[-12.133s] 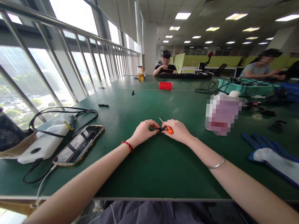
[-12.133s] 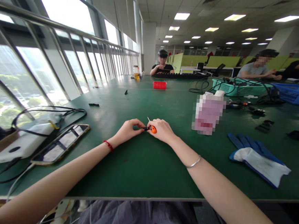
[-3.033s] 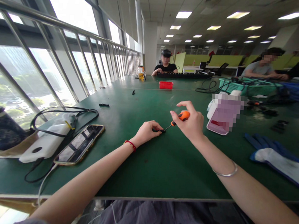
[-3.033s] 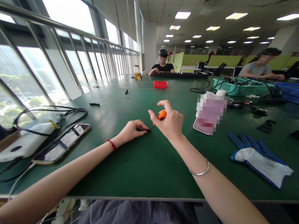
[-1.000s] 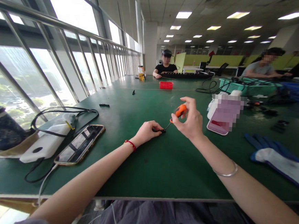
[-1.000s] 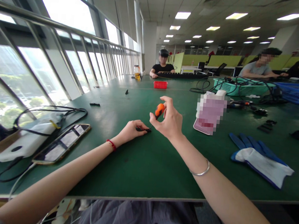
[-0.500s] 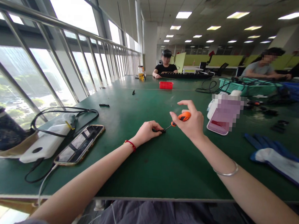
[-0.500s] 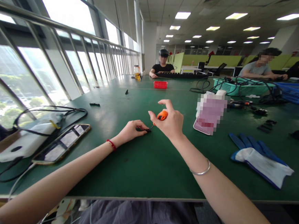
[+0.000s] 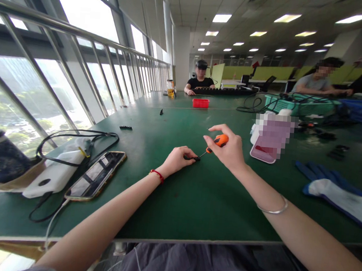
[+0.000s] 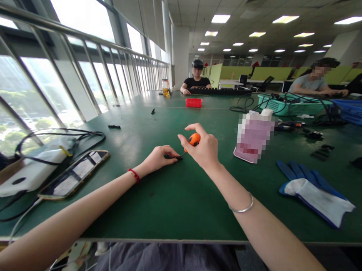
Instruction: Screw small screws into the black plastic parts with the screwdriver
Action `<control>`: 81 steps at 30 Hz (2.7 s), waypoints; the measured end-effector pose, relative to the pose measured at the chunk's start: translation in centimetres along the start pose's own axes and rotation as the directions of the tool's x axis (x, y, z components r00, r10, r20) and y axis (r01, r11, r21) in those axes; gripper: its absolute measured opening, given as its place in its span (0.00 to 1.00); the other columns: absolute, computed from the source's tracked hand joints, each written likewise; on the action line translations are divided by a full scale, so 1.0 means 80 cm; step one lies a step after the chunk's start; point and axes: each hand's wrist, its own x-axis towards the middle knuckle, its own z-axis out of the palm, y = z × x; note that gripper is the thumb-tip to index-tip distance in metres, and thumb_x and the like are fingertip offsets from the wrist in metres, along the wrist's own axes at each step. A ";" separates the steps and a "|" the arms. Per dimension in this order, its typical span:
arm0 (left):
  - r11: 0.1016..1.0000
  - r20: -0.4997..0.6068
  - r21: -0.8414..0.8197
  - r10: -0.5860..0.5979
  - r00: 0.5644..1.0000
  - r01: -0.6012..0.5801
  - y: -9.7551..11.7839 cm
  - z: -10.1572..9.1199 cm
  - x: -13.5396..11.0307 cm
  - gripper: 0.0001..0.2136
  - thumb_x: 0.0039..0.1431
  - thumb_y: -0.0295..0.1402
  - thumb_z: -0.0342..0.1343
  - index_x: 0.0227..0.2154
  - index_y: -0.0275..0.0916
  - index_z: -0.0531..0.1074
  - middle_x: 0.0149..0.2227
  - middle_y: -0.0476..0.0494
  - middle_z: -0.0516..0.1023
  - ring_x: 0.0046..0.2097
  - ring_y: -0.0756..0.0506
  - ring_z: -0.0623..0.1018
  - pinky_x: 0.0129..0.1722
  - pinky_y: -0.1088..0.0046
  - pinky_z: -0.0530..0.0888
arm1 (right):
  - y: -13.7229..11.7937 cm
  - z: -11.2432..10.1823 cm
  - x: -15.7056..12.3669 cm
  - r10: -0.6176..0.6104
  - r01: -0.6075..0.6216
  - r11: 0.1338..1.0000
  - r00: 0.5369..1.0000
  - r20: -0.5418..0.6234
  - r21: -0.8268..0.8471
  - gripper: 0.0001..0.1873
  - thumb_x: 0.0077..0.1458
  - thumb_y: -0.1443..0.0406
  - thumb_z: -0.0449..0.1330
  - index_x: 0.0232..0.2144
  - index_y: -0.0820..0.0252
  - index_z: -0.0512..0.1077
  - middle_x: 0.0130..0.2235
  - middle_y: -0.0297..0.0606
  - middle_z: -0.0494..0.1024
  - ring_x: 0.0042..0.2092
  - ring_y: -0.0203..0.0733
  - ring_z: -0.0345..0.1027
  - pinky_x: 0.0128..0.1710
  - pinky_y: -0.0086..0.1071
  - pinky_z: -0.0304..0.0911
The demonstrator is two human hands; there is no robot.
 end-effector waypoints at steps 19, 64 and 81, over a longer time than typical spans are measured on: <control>1.000 0.000 -0.029 -0.004 1.000 0.004 -0.002 0.000 0.000 0.07 0.48 0.28 0.59 0.31 0.38 0.79 0.32 0.46 0.77 0.33 0.49 0.76 0.38 0.74 0.73 | 0.005 0.002 0.001 0.006 -0.002 0.998 0.998 -0.059 0.069 0.23 0.45 0.59 0.57 0.45 0.56 0.61 0.27 0.29 0.70 0.24 0.36 0.63 0.23 0.28 0.55; 1.000 -0.022 -0.009 -0.015 1.000 0.015 -0.007 0.005 0.001 0.08 0.47 0.28 0.58 0.32 0.38 0.78 0.31 0.48 0.77 0.33 0.50 0.75 0.36 0.75 0.72 | -0.007 0.004 -0.007 -0.070 0.058 0.975 0.996 0.050 0.216 0.12 0.50 0.62 0.53 0.18 0.56 0.58 0.18 0.30 0.65 0.21 0.33 0.59 0.24 0.28 0.54; 1.000 -0.041 -0.018 0.003 0.999 -0.004 -0.009 0.006 0.001 0.08 0.46 0.27 0.58 0.31 0.38 0.78 0.30 0.48 0.76 0.32 0.50 0.74 0.35 0.75 0.71 | -0.009 0.010 -0.012 -0.142 0.115 0.947 0.987 0.070 0.299 0.10 0.50 0.64 0.54 0.19 0.57 0.60 0.19 0.29 0.65 0.21 0.31 0.58 0.23 0.27 0.54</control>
